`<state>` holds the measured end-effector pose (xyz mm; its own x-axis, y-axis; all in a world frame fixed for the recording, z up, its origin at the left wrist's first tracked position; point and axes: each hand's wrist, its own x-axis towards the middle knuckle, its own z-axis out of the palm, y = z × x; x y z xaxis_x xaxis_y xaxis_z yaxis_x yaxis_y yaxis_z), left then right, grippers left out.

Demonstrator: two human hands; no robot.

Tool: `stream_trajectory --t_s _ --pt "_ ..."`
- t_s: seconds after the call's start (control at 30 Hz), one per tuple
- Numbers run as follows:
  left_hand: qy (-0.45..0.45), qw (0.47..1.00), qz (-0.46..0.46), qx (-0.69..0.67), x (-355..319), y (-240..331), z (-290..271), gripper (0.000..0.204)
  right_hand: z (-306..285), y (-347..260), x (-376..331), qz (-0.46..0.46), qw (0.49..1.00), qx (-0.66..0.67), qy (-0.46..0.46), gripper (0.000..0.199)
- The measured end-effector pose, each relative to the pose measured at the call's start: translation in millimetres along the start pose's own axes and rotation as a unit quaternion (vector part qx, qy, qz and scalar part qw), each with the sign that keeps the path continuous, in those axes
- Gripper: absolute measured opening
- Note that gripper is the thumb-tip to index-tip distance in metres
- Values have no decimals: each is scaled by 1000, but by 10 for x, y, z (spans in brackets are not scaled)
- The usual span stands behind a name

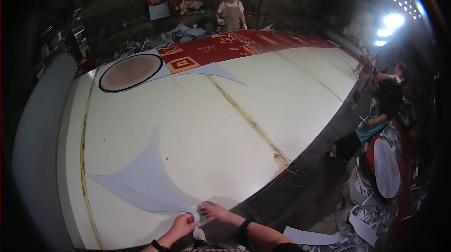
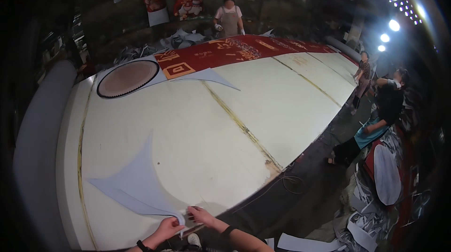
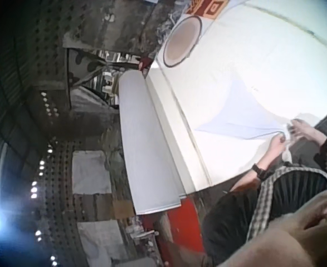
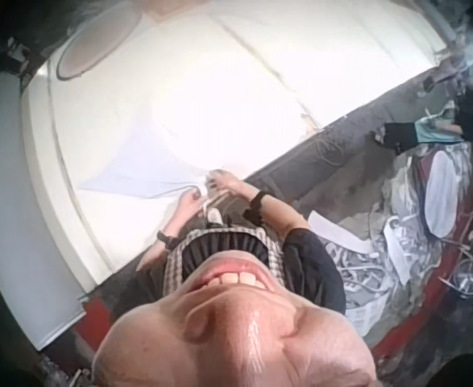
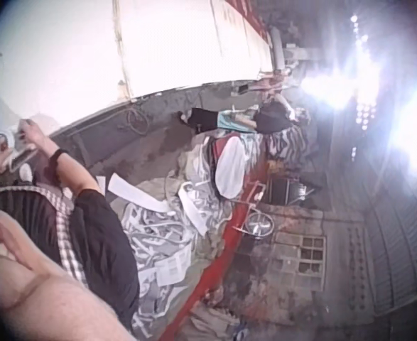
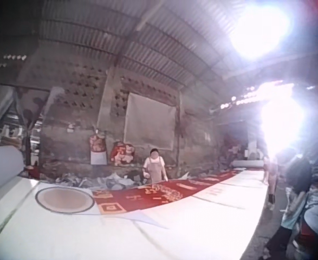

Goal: The person is using an electric rotary cutter to cut out shapes for car mats from large sheets of material.

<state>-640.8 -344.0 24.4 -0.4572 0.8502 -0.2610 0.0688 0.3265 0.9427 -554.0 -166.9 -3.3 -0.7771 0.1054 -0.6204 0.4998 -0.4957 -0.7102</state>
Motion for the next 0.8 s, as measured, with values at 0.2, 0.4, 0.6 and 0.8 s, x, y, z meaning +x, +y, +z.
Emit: stream_trajectory --t_s 0.2,0.4,0.6,0.8 --pt "-264 930 173 190 -161 635 1344 21 -383 -15 -1137 -25 996 69 -52 33" --pt "-489 855 124 122 -265 967 2198 32 -1354 520 -2433 -110 990 -13 89 25" --pt "-520 825 102 196 -151 1071 2441 44 -2566 1832 -4262 -118 911 52 392 31" --pt "-387 907 -5 167 19 1066 2251 42 -3270 3735 -6473 -199 653 175 709 35"
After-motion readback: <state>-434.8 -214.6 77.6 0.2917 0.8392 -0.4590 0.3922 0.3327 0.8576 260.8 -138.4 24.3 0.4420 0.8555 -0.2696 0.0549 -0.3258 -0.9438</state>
